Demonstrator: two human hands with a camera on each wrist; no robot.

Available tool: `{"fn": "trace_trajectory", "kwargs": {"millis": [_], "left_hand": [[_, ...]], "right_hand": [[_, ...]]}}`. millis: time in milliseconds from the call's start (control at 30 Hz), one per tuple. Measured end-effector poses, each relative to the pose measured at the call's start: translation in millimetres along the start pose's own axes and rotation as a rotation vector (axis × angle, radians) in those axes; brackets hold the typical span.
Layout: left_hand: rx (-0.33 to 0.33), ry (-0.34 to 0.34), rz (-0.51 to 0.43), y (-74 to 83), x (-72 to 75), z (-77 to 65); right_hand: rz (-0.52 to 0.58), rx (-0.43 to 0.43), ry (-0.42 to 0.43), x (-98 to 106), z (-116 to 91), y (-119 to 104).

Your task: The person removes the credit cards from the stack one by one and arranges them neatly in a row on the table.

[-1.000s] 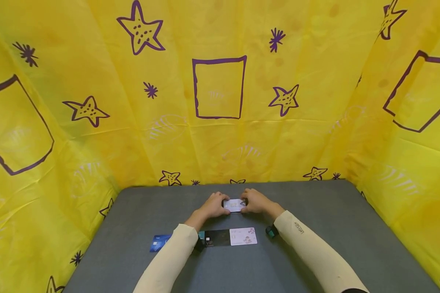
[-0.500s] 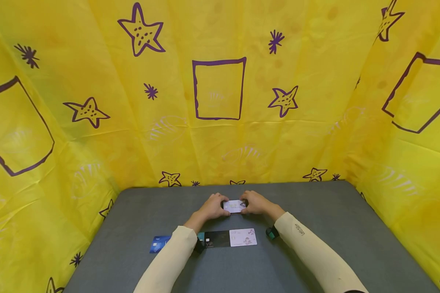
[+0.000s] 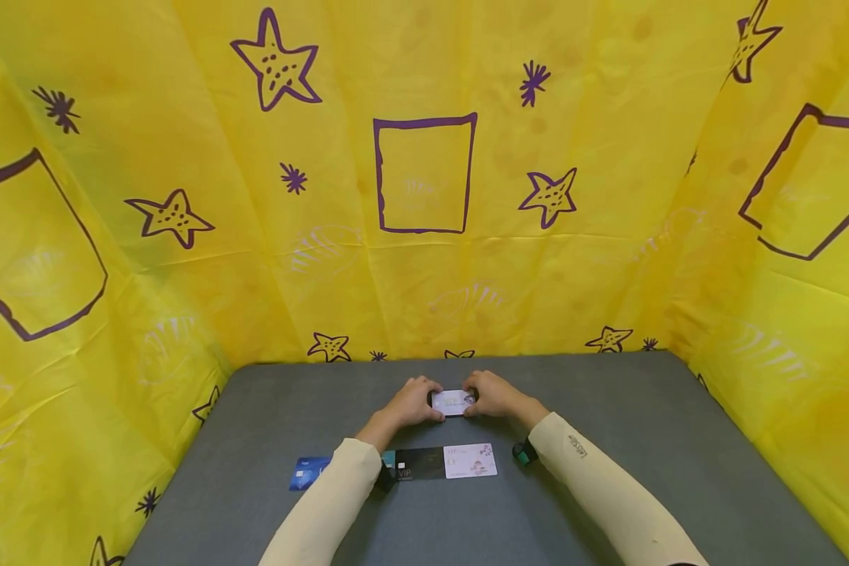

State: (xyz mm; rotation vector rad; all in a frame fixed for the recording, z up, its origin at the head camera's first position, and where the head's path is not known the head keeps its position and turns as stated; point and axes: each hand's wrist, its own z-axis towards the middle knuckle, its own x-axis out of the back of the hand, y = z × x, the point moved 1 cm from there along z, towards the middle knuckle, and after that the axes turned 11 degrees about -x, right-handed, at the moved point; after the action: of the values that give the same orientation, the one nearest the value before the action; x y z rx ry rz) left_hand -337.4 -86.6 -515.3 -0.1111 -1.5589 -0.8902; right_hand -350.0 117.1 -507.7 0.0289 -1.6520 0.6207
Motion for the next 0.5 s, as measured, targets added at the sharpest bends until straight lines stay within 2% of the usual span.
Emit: {"fn": "trace_trajectory", "kwargs": {"millis": [233,500], "left_hand": [[-0.004,0.001,0.023,-1.1,-1.7,1.0],[-0.003,0.033,0.028,-2.6,-0.5,1.3]], "right_hand": [[-0.007,-0.017,0.006,-2.3,0.8,1.6],[0.020,-0.019,0.001,-2.2,1.3,3.2]]}}
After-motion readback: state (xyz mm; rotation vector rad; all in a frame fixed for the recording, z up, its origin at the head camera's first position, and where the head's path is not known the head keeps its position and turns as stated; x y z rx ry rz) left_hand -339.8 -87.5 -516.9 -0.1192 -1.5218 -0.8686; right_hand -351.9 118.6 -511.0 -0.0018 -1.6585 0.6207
